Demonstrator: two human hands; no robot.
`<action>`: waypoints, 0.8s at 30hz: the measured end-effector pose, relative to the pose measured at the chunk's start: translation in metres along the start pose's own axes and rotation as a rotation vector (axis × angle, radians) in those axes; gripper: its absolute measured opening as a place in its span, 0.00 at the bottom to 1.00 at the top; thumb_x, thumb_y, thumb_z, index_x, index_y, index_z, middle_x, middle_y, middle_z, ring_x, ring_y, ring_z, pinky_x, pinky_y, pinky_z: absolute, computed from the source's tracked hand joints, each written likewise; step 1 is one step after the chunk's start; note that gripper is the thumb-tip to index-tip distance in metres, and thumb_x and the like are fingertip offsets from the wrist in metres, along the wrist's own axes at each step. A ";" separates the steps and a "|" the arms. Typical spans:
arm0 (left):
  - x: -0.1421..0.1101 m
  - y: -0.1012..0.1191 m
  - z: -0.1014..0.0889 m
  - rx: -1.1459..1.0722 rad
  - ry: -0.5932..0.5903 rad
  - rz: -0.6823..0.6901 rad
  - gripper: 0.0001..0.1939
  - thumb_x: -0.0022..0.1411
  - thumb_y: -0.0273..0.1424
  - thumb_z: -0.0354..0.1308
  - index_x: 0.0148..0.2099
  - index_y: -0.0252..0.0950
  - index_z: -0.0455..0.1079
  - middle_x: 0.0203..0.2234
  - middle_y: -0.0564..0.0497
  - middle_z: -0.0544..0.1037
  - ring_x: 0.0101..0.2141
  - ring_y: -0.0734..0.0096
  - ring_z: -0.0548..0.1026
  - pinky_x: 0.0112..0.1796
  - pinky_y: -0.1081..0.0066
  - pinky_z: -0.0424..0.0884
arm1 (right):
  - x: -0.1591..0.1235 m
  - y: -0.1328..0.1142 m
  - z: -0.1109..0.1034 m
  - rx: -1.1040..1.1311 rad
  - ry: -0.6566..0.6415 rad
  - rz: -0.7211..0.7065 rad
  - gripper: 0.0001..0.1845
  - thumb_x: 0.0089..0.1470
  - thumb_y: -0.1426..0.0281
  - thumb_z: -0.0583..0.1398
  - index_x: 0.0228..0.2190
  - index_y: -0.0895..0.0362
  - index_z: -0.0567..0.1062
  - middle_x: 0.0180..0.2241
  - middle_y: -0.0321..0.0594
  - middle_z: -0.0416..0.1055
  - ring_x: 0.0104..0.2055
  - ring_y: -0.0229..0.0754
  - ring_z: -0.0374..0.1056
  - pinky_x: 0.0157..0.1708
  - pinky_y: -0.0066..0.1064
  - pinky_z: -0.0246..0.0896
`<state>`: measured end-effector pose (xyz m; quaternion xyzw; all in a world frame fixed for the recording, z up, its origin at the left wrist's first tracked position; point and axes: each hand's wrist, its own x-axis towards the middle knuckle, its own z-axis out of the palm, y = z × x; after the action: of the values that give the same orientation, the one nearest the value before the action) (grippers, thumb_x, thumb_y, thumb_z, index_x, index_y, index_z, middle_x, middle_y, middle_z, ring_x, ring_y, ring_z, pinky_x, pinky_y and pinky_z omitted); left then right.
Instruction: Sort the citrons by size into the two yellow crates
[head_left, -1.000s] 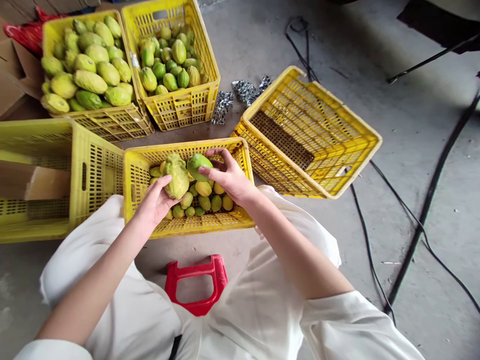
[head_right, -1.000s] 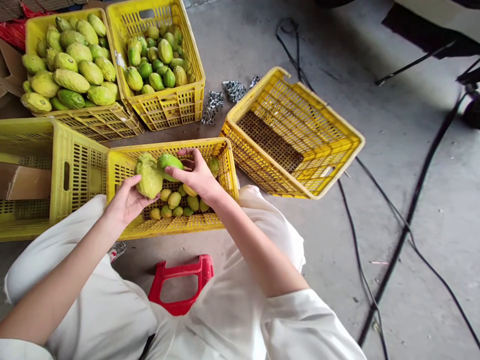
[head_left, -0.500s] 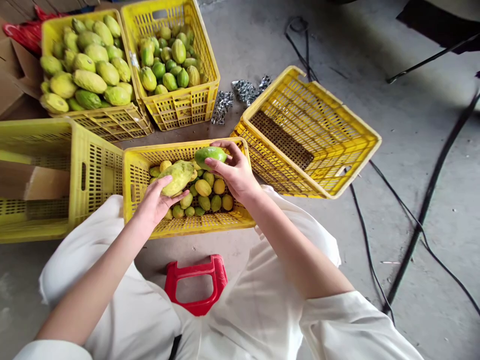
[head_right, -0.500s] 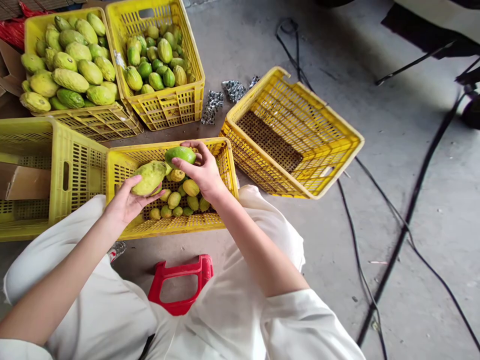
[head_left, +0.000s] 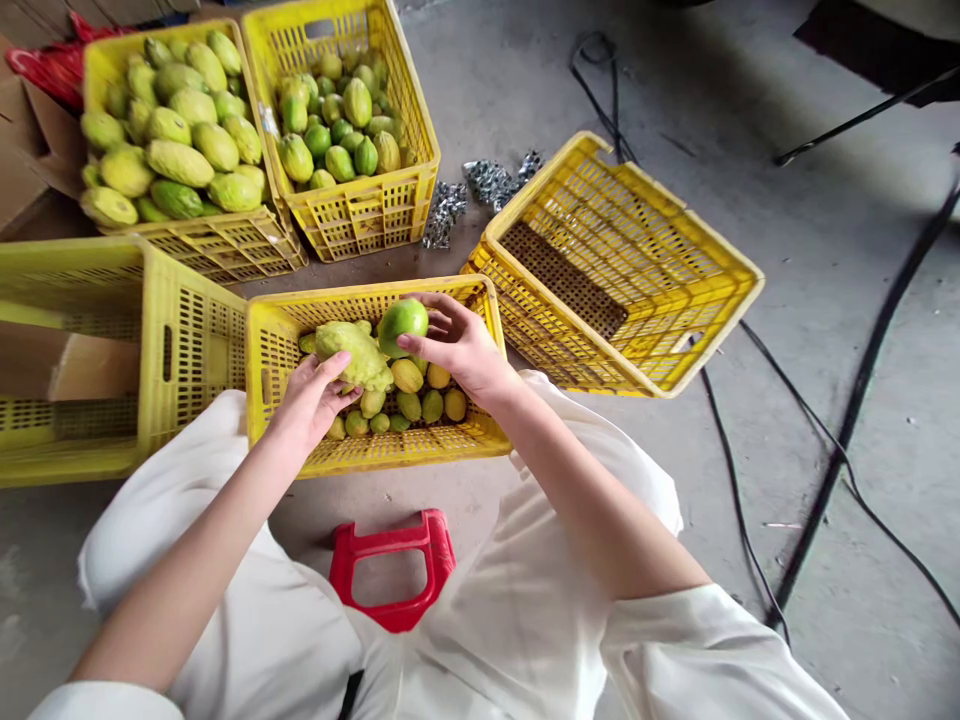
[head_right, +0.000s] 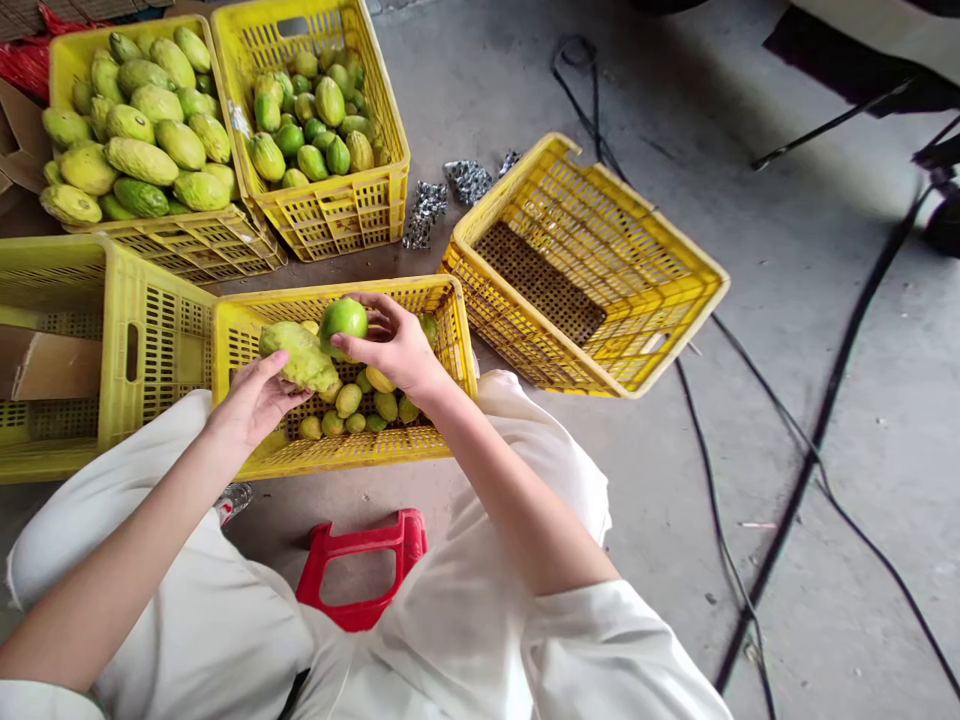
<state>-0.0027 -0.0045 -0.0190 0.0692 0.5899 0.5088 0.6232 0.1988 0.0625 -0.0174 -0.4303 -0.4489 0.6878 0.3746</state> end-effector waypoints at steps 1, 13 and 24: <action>0.000 0.000 0.000 0.004 -0.010 -0.006 0.27 0.37 0.35 0.83 0.38 0.37 0.75 0.31 0.51 0.84 0.29 0.67 0.81 0.30 0.70 0.81 | -0.001 0.000 0.000 -0.008 -0.024 0.014 0.41 0.36 0.52 0.81 0.49 0.51 0.77 0.44 0.40 0.81 0.53 0.53 0.78 0.59 0.47 0.75; -0.004 -0.001 0.002 0.026 -0.070 -0.040 0.20 0.51 0.27 0.74 0.48 0.39 0.79 0.39 0.46 0.87 0.46 0.54 0.86 0.42 0.65 0.86 | 0.000 0.001 0.004 0.023 -0.006 0.098 0.35 0.40 0.48 0.77 0.43 0.51 0.74 0.43 0.40 0.80 0.52 0.50 0.75 0.54 0.42 0.72; 0.000 -0.005 0.000 -0.023 0.081 -0.098 0.12 0.57 0.26 0.72 0.44 0.38 0.79 0.37 0.48 0.87 0.40 0.60 0.86 0.38 0.70 0.85 | 0.005 0.010 0.003 0.016 -0.077 0.133 0.36 0.47 0.54 0.74 0.57 0.48 0.80 0.42 0.37 0.76 0.49 0.47 0.73 0.53 0.42 0.75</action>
<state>-0.0001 -0.0070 -0.0222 0.0125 0.6117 0.4867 0.6235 0.1927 0.0625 -0.0274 -0.4292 -0.4280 0.7308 0.3140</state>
